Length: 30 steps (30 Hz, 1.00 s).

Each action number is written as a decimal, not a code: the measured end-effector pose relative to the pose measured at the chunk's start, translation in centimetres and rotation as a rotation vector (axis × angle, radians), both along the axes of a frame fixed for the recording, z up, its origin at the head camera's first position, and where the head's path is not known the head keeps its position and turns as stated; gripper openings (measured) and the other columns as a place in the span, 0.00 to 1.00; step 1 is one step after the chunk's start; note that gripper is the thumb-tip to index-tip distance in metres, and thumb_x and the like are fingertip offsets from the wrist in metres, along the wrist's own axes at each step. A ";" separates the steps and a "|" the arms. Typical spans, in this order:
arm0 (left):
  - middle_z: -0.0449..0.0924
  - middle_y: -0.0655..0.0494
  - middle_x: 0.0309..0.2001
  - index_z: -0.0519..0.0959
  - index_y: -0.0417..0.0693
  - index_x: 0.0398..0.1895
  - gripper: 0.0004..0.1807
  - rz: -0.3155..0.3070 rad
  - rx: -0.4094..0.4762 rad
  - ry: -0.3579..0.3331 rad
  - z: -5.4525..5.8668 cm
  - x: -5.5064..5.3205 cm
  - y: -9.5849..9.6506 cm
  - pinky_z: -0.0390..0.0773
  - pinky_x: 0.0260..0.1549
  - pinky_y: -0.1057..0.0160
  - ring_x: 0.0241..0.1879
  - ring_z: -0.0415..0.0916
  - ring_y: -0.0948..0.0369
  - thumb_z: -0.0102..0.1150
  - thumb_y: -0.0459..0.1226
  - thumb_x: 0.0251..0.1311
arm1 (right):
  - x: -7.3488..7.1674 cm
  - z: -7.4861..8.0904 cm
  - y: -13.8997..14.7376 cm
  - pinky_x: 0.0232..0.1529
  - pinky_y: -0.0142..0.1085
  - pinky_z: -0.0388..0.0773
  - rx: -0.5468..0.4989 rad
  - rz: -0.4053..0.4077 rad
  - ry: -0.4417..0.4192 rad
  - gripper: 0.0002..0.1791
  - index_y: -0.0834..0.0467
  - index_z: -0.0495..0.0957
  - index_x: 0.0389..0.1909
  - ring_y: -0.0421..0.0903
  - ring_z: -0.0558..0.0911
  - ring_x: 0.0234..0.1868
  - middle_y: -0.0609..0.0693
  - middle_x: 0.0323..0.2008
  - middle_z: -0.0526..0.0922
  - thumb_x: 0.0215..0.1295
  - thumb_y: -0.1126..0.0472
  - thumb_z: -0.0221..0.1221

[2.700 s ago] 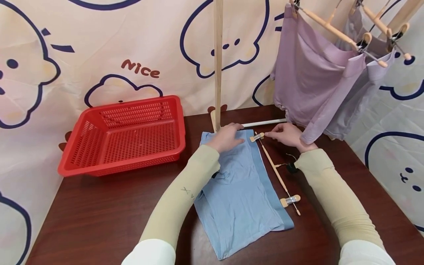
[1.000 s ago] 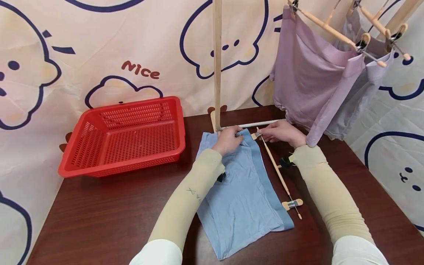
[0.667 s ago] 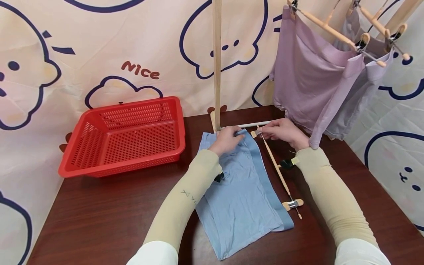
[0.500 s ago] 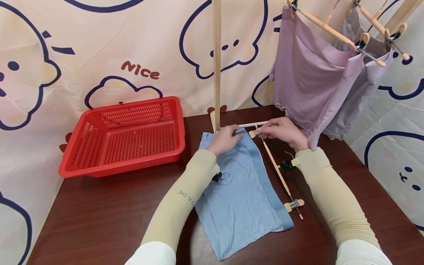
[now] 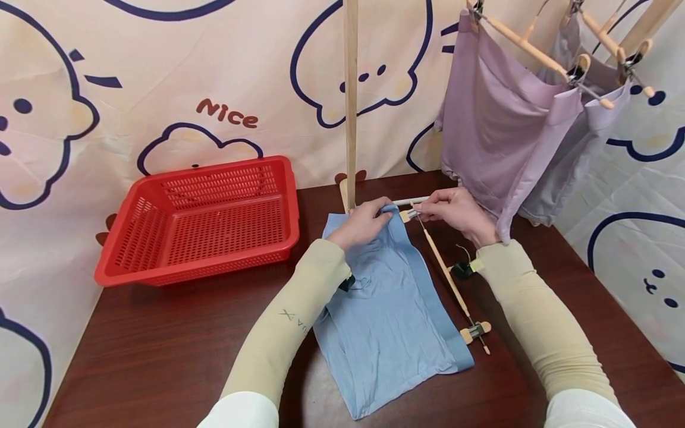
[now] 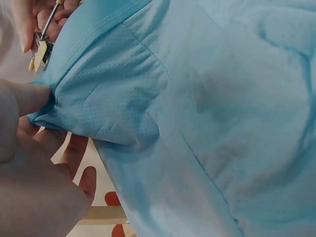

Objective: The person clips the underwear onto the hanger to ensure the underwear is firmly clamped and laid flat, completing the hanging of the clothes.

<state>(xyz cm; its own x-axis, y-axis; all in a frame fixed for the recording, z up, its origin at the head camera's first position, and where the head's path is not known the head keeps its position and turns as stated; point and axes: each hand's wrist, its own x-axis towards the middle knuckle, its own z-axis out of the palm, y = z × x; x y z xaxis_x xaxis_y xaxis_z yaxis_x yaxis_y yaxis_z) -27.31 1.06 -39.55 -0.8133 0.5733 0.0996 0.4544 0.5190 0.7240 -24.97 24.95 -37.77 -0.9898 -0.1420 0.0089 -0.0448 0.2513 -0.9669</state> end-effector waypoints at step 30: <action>0.81 0.55 0.39 0.80 0.46 0.56 0.17 0.111 -0.037 0.076 -0.4 0.7 -1.8 0.57 0.50 0.49 0.40 0.76 0.59 0.60 0.46 0.72 | 0.0 -0.5 -0.2 0.38 0.36 0.83 0.073 -0.024 -0.037 0.21 0.67 0.81 0.46 0.47 0.85 0.33 0.52 0.33 0.87 0.67 0.52 0.69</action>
